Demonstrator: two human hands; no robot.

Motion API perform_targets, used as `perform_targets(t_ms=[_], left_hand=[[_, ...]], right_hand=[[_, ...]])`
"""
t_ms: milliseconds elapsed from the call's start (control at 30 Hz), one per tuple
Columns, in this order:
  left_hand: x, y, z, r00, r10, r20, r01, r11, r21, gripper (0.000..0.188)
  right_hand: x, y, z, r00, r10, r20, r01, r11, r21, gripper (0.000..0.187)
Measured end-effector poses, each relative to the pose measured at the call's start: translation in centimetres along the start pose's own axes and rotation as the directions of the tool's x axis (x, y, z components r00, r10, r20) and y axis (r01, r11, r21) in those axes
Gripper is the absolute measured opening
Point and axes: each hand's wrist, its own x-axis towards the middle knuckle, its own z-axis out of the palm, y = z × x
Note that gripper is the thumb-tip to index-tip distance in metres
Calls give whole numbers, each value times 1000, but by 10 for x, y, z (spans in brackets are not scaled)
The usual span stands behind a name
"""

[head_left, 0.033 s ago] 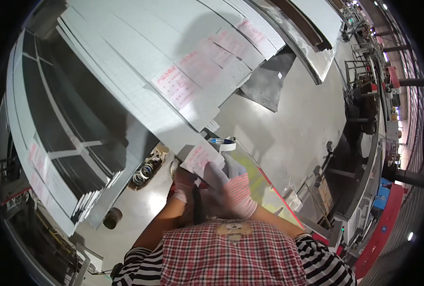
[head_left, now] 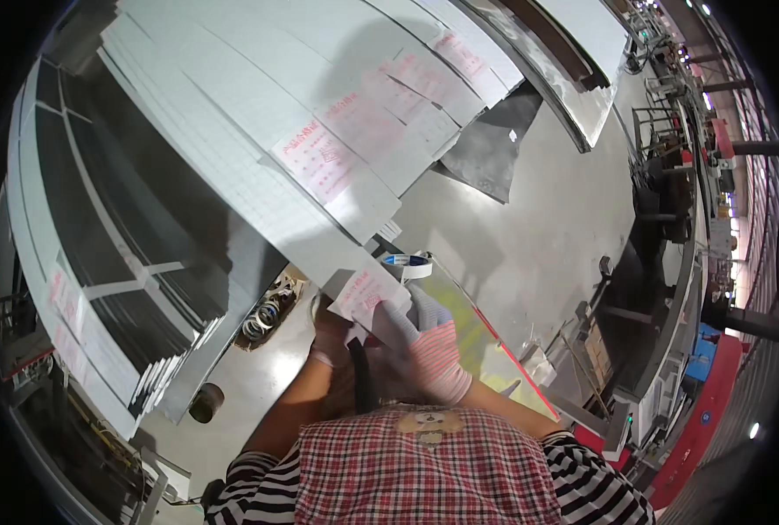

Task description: Taping and organizing long rectangular parts in a manufacturing facility.

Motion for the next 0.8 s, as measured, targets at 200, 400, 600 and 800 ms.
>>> perform_targets(t_ms=[200,400,600,800], left_hand=[[117,60,46,871,-310,380,397,902,-173,39],[87,-60,-45,717,-152,680,668,-129,-733,45],[-74,98,-52,948,-314,57,308,850,-427,20],[-11,236,68,975,158,156,-222,720,657,27]], right_hand=[[-3,16,6,999,8,-37,-7,1000,31,74],[5,-9,9,998,-56,27,53,995,89,77],[-9,10,2,998,29,64,-31,999,30,80],[-2,12,-15,999,52,3,-51,967,251,81]])
